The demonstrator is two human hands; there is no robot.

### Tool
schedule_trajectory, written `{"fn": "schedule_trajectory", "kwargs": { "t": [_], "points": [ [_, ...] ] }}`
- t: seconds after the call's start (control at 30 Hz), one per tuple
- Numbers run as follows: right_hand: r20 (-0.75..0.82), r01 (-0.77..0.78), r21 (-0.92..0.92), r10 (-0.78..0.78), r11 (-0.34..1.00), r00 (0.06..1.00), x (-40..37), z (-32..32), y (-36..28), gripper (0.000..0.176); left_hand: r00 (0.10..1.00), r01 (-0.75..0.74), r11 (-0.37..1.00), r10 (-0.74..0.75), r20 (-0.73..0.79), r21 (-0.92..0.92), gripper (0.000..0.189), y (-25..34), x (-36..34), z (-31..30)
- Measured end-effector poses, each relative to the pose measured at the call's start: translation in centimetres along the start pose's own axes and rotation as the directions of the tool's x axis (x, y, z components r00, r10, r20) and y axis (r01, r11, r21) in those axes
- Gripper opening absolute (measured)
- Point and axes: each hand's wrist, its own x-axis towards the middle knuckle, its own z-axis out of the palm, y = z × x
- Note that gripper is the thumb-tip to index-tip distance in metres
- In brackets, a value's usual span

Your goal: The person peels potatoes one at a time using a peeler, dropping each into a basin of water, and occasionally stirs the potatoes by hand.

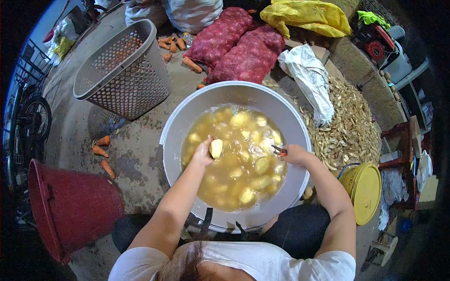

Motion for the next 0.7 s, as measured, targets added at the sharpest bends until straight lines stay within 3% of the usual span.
{"fn": "schedule_trajectory", "kwargs": {
  "t": [0.03, 0.1, 0.2, 0.33, 0.5, 0.63, 0.7],
  "points": [
    [-0.017, 0.014, 0.005, -0.014, 1.0, 1.0, 0.2, 0.2, 0.1, 0.039, 1.0, -0.001, 1.0, 0.001, 0.0, 0.0, 0.032, 0.4, 0.0, -0.4],
    [-0.034, 0.027, 0.01, -0.027, 1.0, 0.999, 0.5, 0.4, 0.5, 0.039, 0.933, 0.297, 0.95, -0.266, 0.242, -0.1, 0.039, 1.8, -0.1, -1.4],
    [-0.001, 0.047, 0.02, -0.047, 0.999, 0.999, 0.5, 0.2, 0.4, 0.039, 0.86, 0.42, 0.903, -0.362, 0.361, -0.094, 0.042, 2.5, 0.8, -2.5],
    [0.011, 0.025, 0.008, -0.025, 1.0, 1.0, 1.3, 0.8, 0.8, 0.04, 0.918, 0.33, 0.926, -0.27, 0.29, -0.182, 0.046, 2.3, -0.1, -1.2],
    [0.009, 0.025, -0.014, -0.025, 1.0, 1.0, 1.8, 1.1, 1.0, 0.039, 0.916, 0.261, 0.917, -0.137, 0.378, -0.302, 0.043, 2.7, 0.3, -1.0],
    [0.011, 0.031, 0.005, -0.031, 1.0, 0.999, 1.8, 1.2, 1.1, 0.04, 0.949, 0.259, 0.916, -0.183, 0.256, -0.307, 0.04, 3.4, -1.1, -0.1],
    [-0.001, 0.048, 0.013, -0.048, 0.999, 0.999, 2.0, 1.4, 1.3, 0.04, 0.908, 0.157, 0.983, -0.104, 0.406, -0.1, 0.048, 2.9, -0.2, -1.7]
  ]
}}
